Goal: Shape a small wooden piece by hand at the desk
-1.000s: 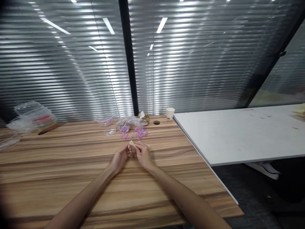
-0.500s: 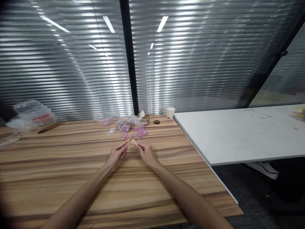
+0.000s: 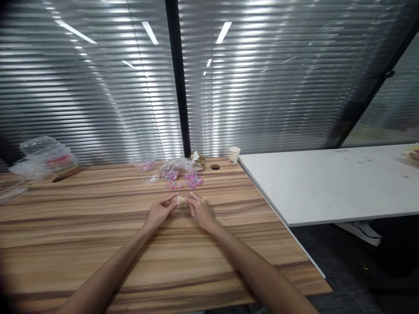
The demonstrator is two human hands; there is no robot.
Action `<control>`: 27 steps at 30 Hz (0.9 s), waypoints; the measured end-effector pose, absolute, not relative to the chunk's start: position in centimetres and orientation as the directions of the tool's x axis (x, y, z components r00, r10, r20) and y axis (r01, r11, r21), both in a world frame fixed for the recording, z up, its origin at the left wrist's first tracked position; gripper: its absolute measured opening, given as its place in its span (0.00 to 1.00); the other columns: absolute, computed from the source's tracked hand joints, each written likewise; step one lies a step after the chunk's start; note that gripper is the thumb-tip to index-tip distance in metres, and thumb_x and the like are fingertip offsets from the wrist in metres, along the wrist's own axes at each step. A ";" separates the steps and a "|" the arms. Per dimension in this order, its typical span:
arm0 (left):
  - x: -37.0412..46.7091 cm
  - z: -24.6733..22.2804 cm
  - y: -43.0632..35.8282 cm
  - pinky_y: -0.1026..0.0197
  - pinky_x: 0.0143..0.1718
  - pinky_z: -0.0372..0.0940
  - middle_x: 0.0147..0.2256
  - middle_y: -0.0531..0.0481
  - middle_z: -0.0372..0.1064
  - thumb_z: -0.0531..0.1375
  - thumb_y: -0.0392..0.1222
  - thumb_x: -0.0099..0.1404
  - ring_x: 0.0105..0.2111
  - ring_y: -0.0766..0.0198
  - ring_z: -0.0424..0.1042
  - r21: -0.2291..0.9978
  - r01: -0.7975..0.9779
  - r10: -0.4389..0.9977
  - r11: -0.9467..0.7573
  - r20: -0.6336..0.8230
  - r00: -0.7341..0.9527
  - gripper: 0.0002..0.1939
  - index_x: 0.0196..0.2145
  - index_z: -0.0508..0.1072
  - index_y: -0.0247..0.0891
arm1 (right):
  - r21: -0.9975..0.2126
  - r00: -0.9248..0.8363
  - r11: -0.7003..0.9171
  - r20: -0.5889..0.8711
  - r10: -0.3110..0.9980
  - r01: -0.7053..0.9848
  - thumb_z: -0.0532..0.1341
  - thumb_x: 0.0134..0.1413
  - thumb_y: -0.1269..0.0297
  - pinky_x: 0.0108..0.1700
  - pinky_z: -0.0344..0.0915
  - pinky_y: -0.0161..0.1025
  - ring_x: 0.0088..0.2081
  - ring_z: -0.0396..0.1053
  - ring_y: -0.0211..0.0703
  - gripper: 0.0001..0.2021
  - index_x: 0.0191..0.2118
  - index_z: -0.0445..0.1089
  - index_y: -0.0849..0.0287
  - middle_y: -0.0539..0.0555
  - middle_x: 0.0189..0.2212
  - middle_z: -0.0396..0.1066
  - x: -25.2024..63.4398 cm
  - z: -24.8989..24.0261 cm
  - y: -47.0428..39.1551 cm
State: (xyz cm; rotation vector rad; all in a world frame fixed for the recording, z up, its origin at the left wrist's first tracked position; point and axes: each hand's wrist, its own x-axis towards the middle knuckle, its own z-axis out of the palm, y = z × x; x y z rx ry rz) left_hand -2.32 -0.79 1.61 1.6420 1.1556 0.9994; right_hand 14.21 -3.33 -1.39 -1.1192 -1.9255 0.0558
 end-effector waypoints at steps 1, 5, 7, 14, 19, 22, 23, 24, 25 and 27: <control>-2.3 1.6 -0.8 0.68 0.21 0.52 0.21 0.53 0.65 0.62 0.50 0.47 0.18 0.73 0.55 0.943 0.263 0.955 -0.205 0.134 0.266 0.30 0.46 0.69 0.30 | -0.405 -0.229 0.597 0.661 0.715 0.693 0.49 0.56 0.74 0.36 0.59 0.34 0.35 0.63 0.39 0.11 0.37 0.68 0.60 0.54 0.33 0.66 14.2 -1.3 -3.4; -2.2 1.5 -0.9 0.68 0.20 0.50 0.19 0.54 0.63 0.62 0.51 0.48 0.18 0.73 0.53 0.917 0.316 0.939 -0.243 0.141 0.314 0.29 0.45 0.70 0.30 | -0.337 -0.285 0.620 0.667 0.689 0.709 0.49 0.56 0.75 0.37 0.59 0.35 0.36 0.63 0.40 0.12 0.37 0.69 0.59 0.54 0.31 0.66 14.2 -1.1 -3.5; -2.2 1.5 -1.0 0.68 0.20 0.50 0.19 0.53 0.63 0.61 0.51 0.48 0.18 0.72 0.53 0.909 0.334 0.935 -0.250 0.137 0.328 0.29 0.45 0.70 0.30 | -0.340 -0.282 0.623 0.671 0.686 0.705 0.49 0.56 0.75 0.37 0.59 0.35 0.36 0.63 0.40 0.12 0.38 0.69 0.59 0.54 0.32 0.66 14.2 -1.1 -3.5; -2.3 1.7 -0.9 0.67 0.22 0.54 0.25 0.48 0.71 0.60 0.49 0.51 0.21 0.69 0.60 0.908 0.300 0.905 -0.293 0.163 0.392 0.20 0.37 0.75 0.32 | -0.459 -0.207 0.629 0.680 0.703 0.627 0.50 0.56 0.73 0.40 0.61 0.35 0.37 0.65 0.40 0.12 0.39 0.69 0.57 0.53 0.35 0.69 14.3 -1.4 -3.3; -2.2 1.6 -0.8 0.67 0.24 0.56 0.29 0.46 0.73 0.59 0.51 0.52 0.24 0.66 0.64 0.910 0.287 0.887 -0.298 0.154 0.435 0.18 0.34 0.76 0.33 | -0.565 -0.103 0.578 0.657 0.747 0.589 0.51 0.55 0.70 0.38 0.61 0.35 0.35 0.67 0.40 0.11 0.37 0.71 0.59 0.54 0.33 0.70 14.1 -1.3 -3.3; -1.9 1.4 -0.9 0.66 0.25 0.57 0.34 0.45 0.73 0.57 0.52 0.53 0.27 0.64 0.66 0.917 0.277 0.892 -0.289 0.152 0.427 0.20 0.38 0.75 0.34 | -0.613 -0.063 0.552 0.635 0.770 0.565 0.52 0.55 0.69 0.37 0.61 0.34 0.34 0.67 0.40 0.11 0.36 0.71 0.59 0.54 0.32 0.70 14.1 -1.2 -3.3; -1.8 1.4 -1.0 0.66 0.25 0.57 0.35 0.45 0.73 0.57 0.52 0.54 0.27 0.64 0.66 0.915 0.280 0.895 -0.291 0.156 0.419 0.21 0.39 0.74 0.35 | -0.631 -0.042 0.539 0.628 0.777 0.558 0.52 0.55 0.69 0.37 0.61 0.34 0.33 0.67 0.40 0.11 0.36 0.71 0.59 0.54 0.31 0.71 14.1 -1.2 -3.2; -1.7 1.3 -1.1 0.66 0.25 0.57 0.36 0.45 0.73 0.56 0.52 0.54 0.25 0.65 0.65 0.909 0.294 0.899 -0.295 0.160 0.408 0.22 0.41 0.74 0.35 | -0.651 -0.019 0.523 0.616 0.787 0.551 0.52 0.55 0.68 0.36 0.61 0.34 0.32 0.67 0.40 0.11 0.35 0.71 0.60 0.54 0.30 0.71 14.1 -1.2 -3.2; -1.6 1.3 -1.2 0.66 0.24 0.57 0.35 0.46 0.73 0.56 0.53 0.55 0.23 0.66 0.64 0.899 0.316 0.904 -0.303 0.166 0.393 0.22 0.42 0.73 0.36 | -0.675 0.004 0.504 0.600 0.800 0.539 0.52 0.55 0.67 0.34 0.61 0.34 0.30 0.67 0.40 0.11 0.34 0.71 0.60 0.53 0.28 0.70 14.1 -1.2 -3.2; -1.4 1.2 -1.3 0.66 0.23 0.55 0.31 0.46 0.73 0.56 0.52 0.55 0.20 0.68 0.60 0.869 0.369 0.914 -0.330 0.196 0.356 0.22 0.41 0.73 0.35 | -0.734 0.049 0.464 0.557 0.829 0.496 0.52 0.55 0.65 0.31 0.61 0.33 0.26 0.66 0.39 0.11 0.31 0.71 0.60 0.52 0.24 0.69 14.1 -1.3 -3.0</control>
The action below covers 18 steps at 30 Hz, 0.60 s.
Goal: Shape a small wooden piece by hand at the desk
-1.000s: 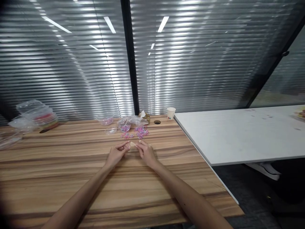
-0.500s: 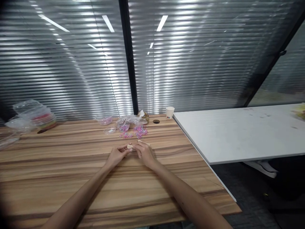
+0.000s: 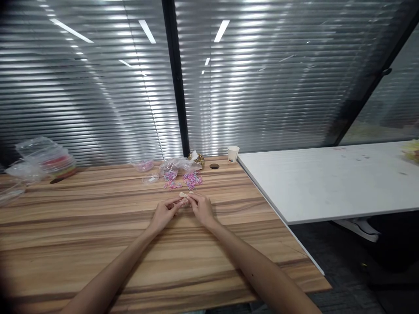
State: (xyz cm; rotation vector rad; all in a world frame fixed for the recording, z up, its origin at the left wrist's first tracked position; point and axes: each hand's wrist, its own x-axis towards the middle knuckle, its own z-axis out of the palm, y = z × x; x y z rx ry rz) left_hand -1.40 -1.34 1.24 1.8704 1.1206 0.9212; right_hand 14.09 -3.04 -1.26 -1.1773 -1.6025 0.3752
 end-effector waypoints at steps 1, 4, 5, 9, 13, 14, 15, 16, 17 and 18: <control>-1.3 1.2 -1.4 0.66 0.23 0.55 0.29 0.47 0.73 0.56 0.52 0.55 0.19 0.68 0.59 0.849 0.391 0.912 -0.356 0.225 0.342 0.21 0.40 0.74 0.35 | -0.765 0.069 0.447 0.534 0.843 0.464 0.52 0.55 0.64 0.29 0.61 0.33 0.24 0.65 0.38 0.12 0.30 0.71 0.60 0.52 0.23 0.69 14.1 -1.3 -3.0; -1.3 1.3 -1.5 0.65 0.26 0.56 0.28 0.47 0.72 0.56 0.49 0.56 0.21 0.67 0.60 0.784 0.395 0.867 -0.479 0.351 0.354 0.15 0.32 0.76 0.36 | -0.839 0.115 0.411 0.476 0.872 0.356 0.52 0.54 0.60 0.27 0.61 0.32 0.22 0.64 0.37 0.13 0.28 0.70 0.61 0.51 0.21 0.67 13.8 -1.5 -2.8; -1.3 1.4 -1.6 0.64 0.28 0.56 0.28 0.47 0.71 0.56 0.48 0.57 0.24 0.65 0.62 0.759 0.383 0.840 -0.527 0.395 0.373 0.14 0.31 0.75 0.36 | -0.855 0.127 0.399 0.460 0.879 0.332 0.52 0.53 0.59 0.26 0.61 0.32 0.22 0.64 0.37 0.13 0.27 0.69 0.61 0.51 0.20 0.67 13.8 -1.6 -2.7; -1.3 1.7 -2.1 0.59 0.40 0.57 0.32 0.46 0.69 0.54 0.43 0.59 0.35 0.60 0.63 0.622 0.347 0.701 -0.702 0.520 0.487 0.10 0.32 0.73 0.38 | -0.883 0.151 0.364 0.419 0.895 0.297 0.52 0.52 0.57 0.26 0.60 0.31 0.21 0.63 0.37 0.15 0.26 0.69 0.61 0.51 0.19 0.66 13.6 -1.8 -2.6; -1.1 2.0 -2.6 0.56 0.46 0.55 0.40 0.43 0.65 0.52 0.40 0.61 0.43 0.59 0.61 0.504 0.328 0.591 -0.799 0.554 0.586 0.09 0.37 0.69 0.37 | -0.882 0.140 0.375 0.425 0.894 0.284 0.52 0.53 0.57 0.26 0.60 0.31 0.21 0.62 0.36 0.15 0.28 0.69 0.62 0.51 0.20 0.66 13.7 -1.8 -2.5; -1.1 2.0 -2.7 0.56 0.47 0.54 0.41 0.43 0.65 0.51 0.39 0.61 0.44 0.59 0.60 0.487 0.312 0.566 -0.816 0.562 0.603 0.09 0.38 0.68 0.37 | -0.879 0.140 0.379 0.431 0.892 0.291 0.52 0.53 0.57 0.26 0.60 0.31 0.21 0.62 0.36 0.15 0.28 0.70 0.62 0.51 0.20 0.66 13.7 -1.8 -2.6; -1.1 2.1 -2.7 0.56 0.48 0.54 0.41 0.42 0.64 0.50 0.38 0.62 0.46 0.59 0.59 0.478 0.292 0.545 -0.829 0.567 0.618 0.09 0.38 0.68 0.37 | -0.875 0.142 0.380 0.435 0.889 0.300 0.52 0.53 0.57 0.26 0.60 0.32 0.21 0.62 0.37 0.15 0.29 0.70 0.62 0.51 0.20 0.66 13.7 -1.8 -2.6; -1.2 2.1 -2.7 0.56 0.49 0.53 0.41 0.42 0.64 0.50 0.37 0.62 0.46 0.59 0.59 0.476 0.271 0.528 -0.837 0.570 0.629 0.09 0.38 0.68 0.37 | -0.872 0.145 0.380 0.438 0.887 0.308 0.52 0.53 0.57 0.26 0.60 0.32 0.21 0.62 0.37 0.15 0.29 0.70 0.62 0.51 0.20 0.66 13.7 -1.7 -2.6; -1.2 2.2 -2.7 0.56 0.49 0.53 0.40 0.42 0.65 0.49 0.37 0.63 0.46 0.59 0.60 0.486 0.250 0.520 -0.838 0.569 0.637 0.09 0.37 0.68 0.37 | -0.870 0.145 0.381 0.440 0.886 0.314 0.52 0.53 0.57 0.26 0.60 0.32 0.21 0.62 0.37 0.15 0.28 0.70 0.62 0.51 0.20 0.67 13.7 -1.7 -2.6; -1.3 2.2 -2.7 0.57 0.48 0.54 0.39 0.43 0.65 0.49 0.37 0.62 0.45 0.60 0.60 0.506 0.232 0.522 -0.831 0.564 0.640 0.09 0.36 0.68 0.37 | -0.868 0.144 0.382 0.442 0.885 0.317 0.52 0.53 0.57 0.26 0.60 0.32 0.21 0.62 0.37 0.15 0.28 0.70 0.62 0.51 0.20 0.67 13.7 -1.6 -2.6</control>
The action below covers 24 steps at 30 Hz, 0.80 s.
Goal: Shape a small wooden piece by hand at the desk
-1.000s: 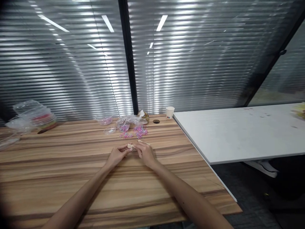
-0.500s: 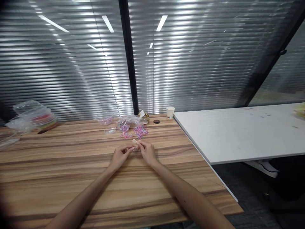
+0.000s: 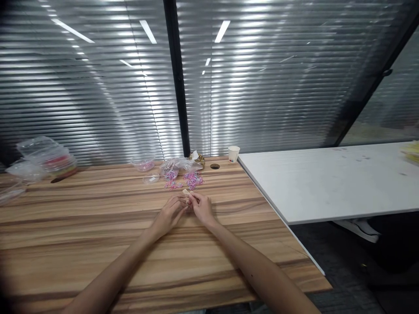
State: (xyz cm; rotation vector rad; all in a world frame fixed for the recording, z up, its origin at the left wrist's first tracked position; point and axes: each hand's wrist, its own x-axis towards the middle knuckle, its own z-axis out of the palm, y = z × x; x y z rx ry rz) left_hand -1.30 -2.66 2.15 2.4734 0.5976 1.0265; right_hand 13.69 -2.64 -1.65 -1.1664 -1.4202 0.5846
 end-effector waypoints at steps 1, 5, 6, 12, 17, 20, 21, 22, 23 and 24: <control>-1.4 2.1 -2.6 0.57 0.47 0.55 0.38 0.43 0.66 0.50 0.37 0.62 0.44 0.60 0.61 0.537 0.221 0.538 -0.814 0.555 0.635 0.08 0.35 0.68 0.36 | -0.866 0.144 0.383 0.444 0.884 0.321 0.52 0.53 0.57 0.26 0.60 0.32 0.21 0.62 0.37 0.15 0.28 0.69 0.62 0.51 0.20 0.67 13.7 -1.6 -2.7; -1.3 1.7 -2.4 0.60 0.42 0.58 0.33 0.46 0.65 0.53 0.42 0.60 0.36 0.62 0.63 0.770 0.187 0.730 -0.610 0.455 0.510 0.07 0.30 0.66 0.36 | -0.862 0.162 0.384 0.453 0.877 0.332 0.52 0.53 0.58 0.26 0.60 0.32 0.21 0.63 0.37 0.14 0.30 0.70 0.62 0.51 0.20 0.68 13.7 -1.7 -2.7; -1.1 1.6 -2.3 0.61 0.41 0.58 0.31 0.47 0.65 0.53 0.44 0.60 0.35 0.63 0.63 0.840 0.148 0.785 -0.521 0.404 0.471 0.08 0.30 0.65 0.36 | -0.860 0.164 0.385 0.456 0.875 0.334 0.52 0.53 0.58 0.25 0.60 0.32 0.21 0.63 0.37 0.14 0.31 0.70 0.62 0.51 0.20 0.67 13.7 -1.7 -2.7; -0.4 1.2 -1.6 0.62 0.40 0.60 0.27 0.50 0.63 0.58 0.47 0.53 0.32 0.65 0.65 0.971 -0.225 0.872 0.084 0.037 0.488 0.12 0.25 0.63 0.35 | -0.820 0.164 0.400 0.497 0.852 0.408 0.52 0.54 0.59 0.24 0.60 0.32 0.21 0.64 0.38 0.13 0.33 0.71 0.61 0.51 0.20 0.69 13.6 -1.6 -2.9; -1.7 1.4 -0.8 0.58 0.43 0.61 0.28 0.49 0.65 0.60 0.40 0.52 0.29 0.67 0.65 0.916 -0.291 0.816 0.276 -0.063 0.574 0.07 0.26 0.67 0.33 | -0.619 0.016 0.543 0.667 0.745 0.567 0.51 0.55 0.66 0.34 0.62 0.36 0.30 0.67 0.40 0.11 0.35 0.71 0.60 0.54 0.28 0.71 13.6 -1.4 -3.4; -2.6 1.6 -0.4 0.57 0.43 0.61 0.26 0.50 0.65 0.61 0.36 0.50 0.25 0.71 0.62 0.901 -0.281 0.779 0.330 -0.092 0.621 0.05 0.26 0.69 0.33 | -0.397 -0.175 0.654 0.755 0.632 0.644 0.50 0.54 0.73 0.42 0.60 0.39 0.35 0.66 0.40 0.12 0.37 0.70 0.60 0.55 0.31 0.71 14.0 -1.2 -3.6; -2.8 1.6 -0.3 0.58 0.43 0.61 0.26 0.51 0.64 0.61 0.35 0.50 0.23 0.72 0.61 0.899 -0.273 0.766 0.342 -0.099 0.635 0.04 0.26 0.69 0.32 | -0.325 -0.245 0.681 0.762 0.600 0.656 0.50 0.54 0.75 0.44 0.59 0.40 0.36 0.66 0.40 0.12 0.38 0.69 0.60 0.54 0.32 0.70 14.2 -1.1 -3.6; -3.0 1.6 -0.3 0.58 0.43 0.61 0.25 0.52 0.64 0.62 0.34 0.49 0.22 0.73 0.61 0.899 -0.264 0.758 0.350 -0.106 0.643 0.04 0.25 0.69 0.32 | -0.257 -0.310 0.703 0.760 0.571 0.664 0.49 0.54 0.76 0.46 0.58 0.41 0.37 0.65 0.39 0.13 0.38 0.69 0.59 0.54 0.32 0.70 14.5 -0.9 -3.6; -3.1 1.7 -0.2 0.59 0.43 0.61 0.24 0.52 0.64 0.62 0.34 0.49 0.22 0.73 0.61 0.901 -0.252 0.755 0.353 -0.115 0.646 0.04 0.25 0.70 0.32 | -0.196 -0.365 0.717 0.753 0.547 0.669 0.49 0.54 0.76 0.47 0.57 0.42 0.37 0.65 0.39 0.13 0.39 0.68 0.59 0.54 0.32 0.70 14.7 -0.8 -3.6; -3.1 1.7 -0.2 0.59 0.42 0.61 0.24 0.52 0.64 0.62 0.35 0.49 0.22 0.73 0.61 0.905 -0.239 0.756 0.352 -0.124 0.643 0.05 0.25 0.70 0.32 | -0.143 -0.407 0.722 0.745 0.529 0.677 0.48 0.55 0.76 0.48 0.56 0.43 0.38 0.64 0.39 0.14 0.40 0.68 0.58 0.54 0.32 0.70 15.0 -0.7 -3.5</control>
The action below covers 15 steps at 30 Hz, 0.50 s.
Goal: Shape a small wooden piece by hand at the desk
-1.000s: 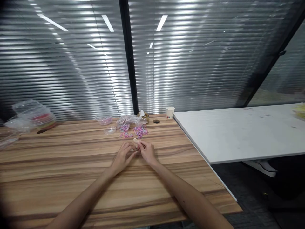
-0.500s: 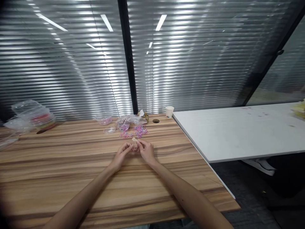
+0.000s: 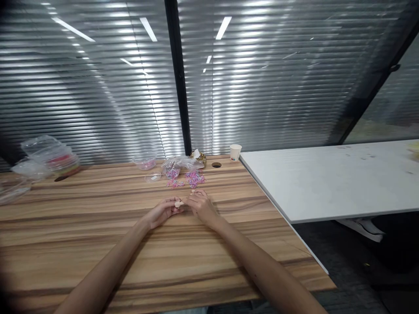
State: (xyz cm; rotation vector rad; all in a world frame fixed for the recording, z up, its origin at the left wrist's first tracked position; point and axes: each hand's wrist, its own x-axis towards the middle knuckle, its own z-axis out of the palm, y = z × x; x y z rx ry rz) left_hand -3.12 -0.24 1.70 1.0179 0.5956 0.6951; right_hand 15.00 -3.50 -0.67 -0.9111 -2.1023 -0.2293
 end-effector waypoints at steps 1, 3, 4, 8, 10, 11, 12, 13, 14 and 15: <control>-3.1 1.7 -0.2 0.59 0.42 0.61 0.24 0.51 0.65 0.63 0.35 0.49 0.22 0.72 0.61 0.911 -0.222 0.760 0.347 -0.134 0.636 0.05 0.26 0.70 0.32 | -0.094 -0.439 0.723 0.738 0.512 0.685 0.48 0.56 0.75 0.48 0.55 0.43 0.39 0.63 0.39 0.13 0.40 0.68 0.58 0.53 0.32 0.69 15.2 -0.6 -3.4; -3.0 1.7 -0.3 0.61 0.41 0.61 0.25 0.50 0.66 0.63 0.37 0.48 0.23 0.72 0.63 0.925 -0.191 0.776 0.328 -0.149 0.613 0.07 0.26 0.70 0.32 | -0.006 -0.493 0.717 0.721 0.486 0.697 0.49 0.57 0.74 0.48 0.54 0.44 0.40 0.62 0.40 0.12 0.41 0.67 0.57 0.54 0.32 0.68 15.6 -0.3 -3.3; -2.9 1.7 -0.3 0.62 0.40 0.61 0.25 0.51 0.66 0.63 0.38 0.48 0.24 0.72 0.64 0.932 -0.177 0.790 0.315 -0.155 0.593 0.08 0.26 0.70 0.33 | 0.031 -0.518 0.712 0.708 0.480 0.702 0.49 0.57 0.73 0.48 0.54 0.44 0.40 0.61 0.40 0.11 0.41 0.67 0.57 0.54 0.32 0.68 15.7 -0.3 -3.2; -2.4 1.9 -0.5 0.66 0.33 0.60 0.24 0.53 0.66 0.64 0.41 0.45 0.23 0.72 0.65 0.968 -0.100 0.870 0.231 -0.160 0.466 0.11 0.24 0.68 0.33 | 0.140 -0.574 0.666 0.653 0.495 0.733 0.50 0.58 0.72 0.48 0.53 0.45 0.40 0.60 0.42 0.10 0.41 0.66 0.57 0.54 0.32 0.67 15.6 0.2 -3.3; -2.2 2.2 -0.6 0.67 0.29 0.59 0.22 0.55 0.64 0.65 0.43 0.44 0.21 0.72 0.64 0.986 -0.043 0.905 0.161 -0.130 0.405 0.12 0.23 0.67 0.33 | 0.182 -0.582 0.632 0.632 0.512 0.753 0.49 0.59 0.71 0.49 0.53 0.46 0.39 0.59 0.42 0.10 0.40 0.67 0.58 0.54 0.32 0.67 15.4 0.4 -3.5; -2.1 2.3 -0.6 0.67 0.27 0.59 0.21 0.55 0.63 0.64 0.44 0.44 0.20 0.72 0.63 0.992 -0.008 0.917 0.124 -0.111 0.383 0.13 0.23 0.67 0.33 | 0.197 -0.583 0.618 0.624 0.520 0.761 0.49 0.59 0.71 0.49 0.53 0.46 0.39 0.59 0.43 0.10 0.40 0.67 0.59 0.54 0.32 0.67 15.3 0.5 -3.6; -2.0 2.4 -0.6 0.67 0.25 0.58 0.20 0.55 0.63 0.64 0.45 0.44 0.19 0.72 0.62 0.996 0.027 0.926 0.088 -0.091 0.365 0.14 0.22 0.67 0.33 | 0.207 -0.583 0.607 0.619 0.526 0.767 0.49 0.59 0.71 0.49 0.52 0.46 0.39 0.59 0.43 0.11 0.40 0.67 0.59 0.54 0.32 0.66 15.2 0.6 -3.7; -2.0 2.4 -0.6 0.67 0.23 0.57 0.19 0.55 0.62 0.64 0.46 0.44 0.18 0.72 0.61 0.997 0.059 0.933 0.057 -0.074 0.351 0.14 0.22 0.66 0.33 | 0.212 -0.582 0.600 0.615 0.532 0.772 0.49 0.59 0.71 0.49 0.52 0.46 0.39 0.59 0.43 0.11 0.40 0.67 0.59 0.54 0.31 0.66 15.1 0.7 -3.7; -1.9 2.4 -0.7 0.67 0.22 0.57 0.19 0.55 0.62 0.64 0.47 0.43 0.17 0.72 0.61 0.996 0.085 0.939 0.033 -0.060 0.337 0.15 0.22 0.66 0.33 | 0.211 -0.578 0.594 0.614 0.537 0.776 0.49 0.59 0.71 0.49 0.52 0.46 0.39 0.59 0.43 0.10 0.40 0.67 0.59 0.54 0.31 0.66 15.0 0.8 -3.8; -1.9 2.4 -0.7 0.67 0.22 0.57 0.19 0.55 0.62 0.64 0.47 0.43 0.17 0.72 0.61 0.994 0.105 0.946 0.016 -0.049 0.322 0.15 0.22 0.66 0.33 | 0.207 -0.572 0.589 0.615 0.543 0.781 0.49 0.59 0.71 0.49 0.52 0.47 0.39 0.59 0.43 0.10 0.40 0.67 0.59 0.54 0.31 0.66 14.9 0.9 -3.9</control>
